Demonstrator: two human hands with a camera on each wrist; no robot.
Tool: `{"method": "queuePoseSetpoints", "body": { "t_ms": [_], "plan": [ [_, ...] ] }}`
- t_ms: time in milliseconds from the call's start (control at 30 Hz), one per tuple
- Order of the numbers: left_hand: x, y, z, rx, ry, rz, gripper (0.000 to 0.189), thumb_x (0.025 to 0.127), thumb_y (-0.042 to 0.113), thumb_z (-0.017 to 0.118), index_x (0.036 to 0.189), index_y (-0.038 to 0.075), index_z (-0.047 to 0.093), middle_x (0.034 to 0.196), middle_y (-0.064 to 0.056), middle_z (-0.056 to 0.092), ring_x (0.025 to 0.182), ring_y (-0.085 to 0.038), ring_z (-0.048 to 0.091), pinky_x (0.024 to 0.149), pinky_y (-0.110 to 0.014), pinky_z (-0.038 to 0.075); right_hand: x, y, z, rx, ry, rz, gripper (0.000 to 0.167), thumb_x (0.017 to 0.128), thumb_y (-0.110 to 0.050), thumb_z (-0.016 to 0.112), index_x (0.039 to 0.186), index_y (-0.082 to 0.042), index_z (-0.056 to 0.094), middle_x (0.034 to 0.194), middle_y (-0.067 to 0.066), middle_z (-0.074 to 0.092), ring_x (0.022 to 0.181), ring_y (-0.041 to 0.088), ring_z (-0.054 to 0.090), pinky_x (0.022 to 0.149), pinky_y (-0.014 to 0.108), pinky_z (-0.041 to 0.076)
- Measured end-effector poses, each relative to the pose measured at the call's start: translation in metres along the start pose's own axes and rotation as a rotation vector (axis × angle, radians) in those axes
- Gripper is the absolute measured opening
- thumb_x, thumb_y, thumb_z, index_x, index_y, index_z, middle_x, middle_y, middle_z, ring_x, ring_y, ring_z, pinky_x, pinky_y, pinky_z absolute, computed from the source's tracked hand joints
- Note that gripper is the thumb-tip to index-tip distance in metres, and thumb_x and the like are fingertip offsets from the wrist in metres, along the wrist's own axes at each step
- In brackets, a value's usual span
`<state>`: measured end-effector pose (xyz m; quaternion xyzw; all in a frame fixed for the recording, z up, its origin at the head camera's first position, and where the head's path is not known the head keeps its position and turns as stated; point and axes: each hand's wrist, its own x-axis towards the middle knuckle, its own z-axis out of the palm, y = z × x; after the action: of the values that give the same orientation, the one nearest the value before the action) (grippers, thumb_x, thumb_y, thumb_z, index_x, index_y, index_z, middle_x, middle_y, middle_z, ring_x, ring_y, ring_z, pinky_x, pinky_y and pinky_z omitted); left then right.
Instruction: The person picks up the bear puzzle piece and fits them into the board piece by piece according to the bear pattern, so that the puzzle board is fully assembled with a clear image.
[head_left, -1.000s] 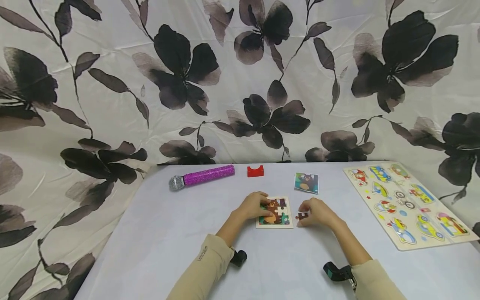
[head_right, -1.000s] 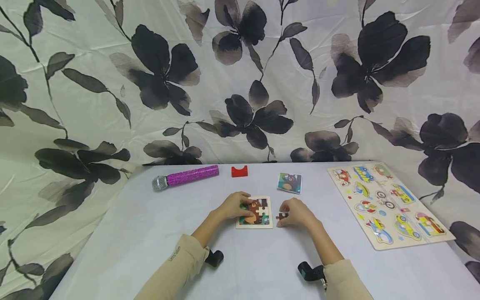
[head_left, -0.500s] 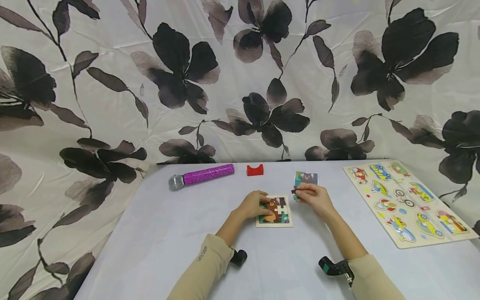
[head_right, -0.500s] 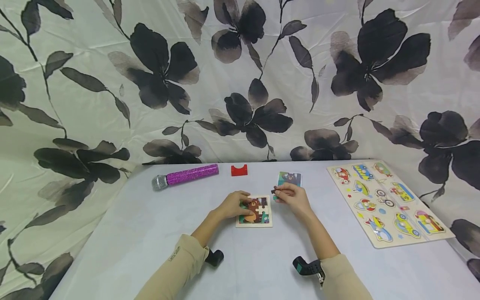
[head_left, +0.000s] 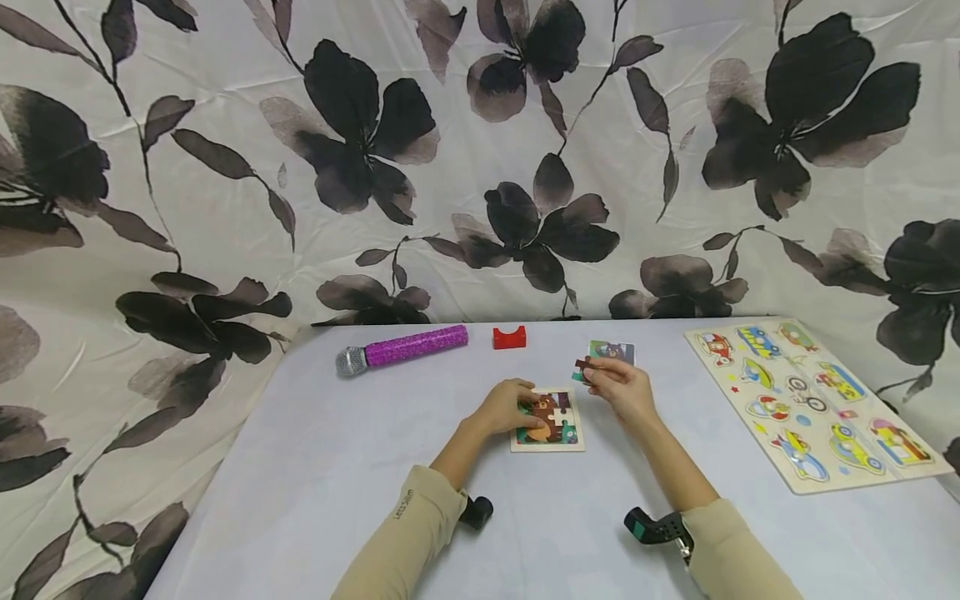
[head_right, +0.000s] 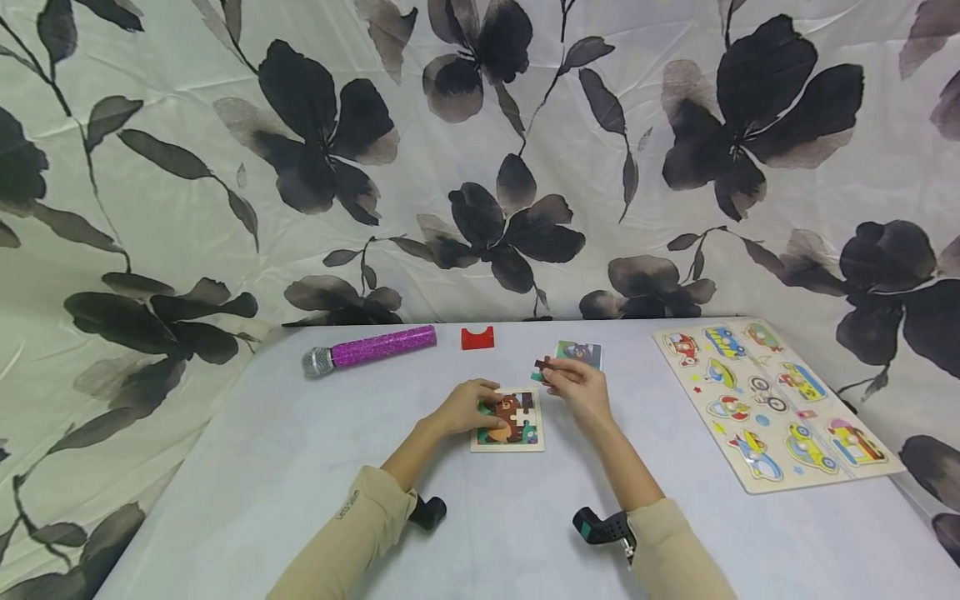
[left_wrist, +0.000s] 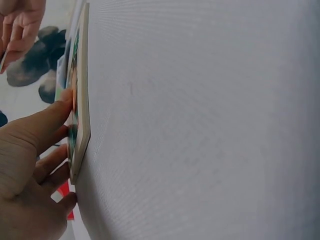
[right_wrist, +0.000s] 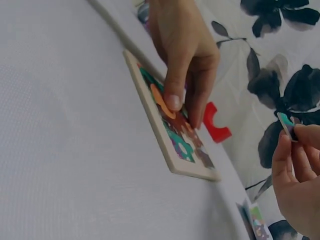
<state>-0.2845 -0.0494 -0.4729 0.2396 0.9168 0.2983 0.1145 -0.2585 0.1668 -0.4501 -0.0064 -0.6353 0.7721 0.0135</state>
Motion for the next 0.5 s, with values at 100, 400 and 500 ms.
{"method": "queuePoseSetpoints", "body": {
  "t_ms": [100,400,500],
  "plan": [
    [-0.001,0.001,-0.001,-0.003,-0.001,0.0,0.046,0.078,0.026,0.077,0.115,0.002,0.066,0.131,-0.012,0.055,0.126,-0.031,0.045,0.108,-0.041,0.032,0.0,0.002,0.001,0.001,-0.003,-0.005,0.014,0.087,0.007,0.059,0.1,0.001,0.059,0.082,-0.005,0.067,0.071,0.007,0.064,0.068,0.021,0.055],
    [-0.002,0.002,-0.001,-0.002,-0.007,-0.004,0.046,0.079,0.027,0.077,0.116,0.002,0.066,0.132,-0.012,0.054,0.127,-0.031,0.044,0.108,-0.042,0.032,0.001,-0.004,0.003,-0.059,-0.177,-0.105,0.039,0.093,0.011,0.042,0.13,0.019,0.037,0.113,0.02,0.048,0.087,0.012,0.061,0.08,0.029,0.054],
    [-0.002,0.002,-0.001,0.003,-0.005,0.004,0.047,0.079,0.028,0.077,0.116,0.001,0.066,0.132,-0.013,0.054,0.126,-0.032,0.045,0.107,-0.043,0.033,0.002,-0.008,0.003,-0.141,-0.192,-0.134,0.04,0.092,0.012,0.043,0.131,0.017,0.04,0.121,0.029,0.044,0.085,0.011,0.061,0.076,0.023,0.054]
  ]
}}
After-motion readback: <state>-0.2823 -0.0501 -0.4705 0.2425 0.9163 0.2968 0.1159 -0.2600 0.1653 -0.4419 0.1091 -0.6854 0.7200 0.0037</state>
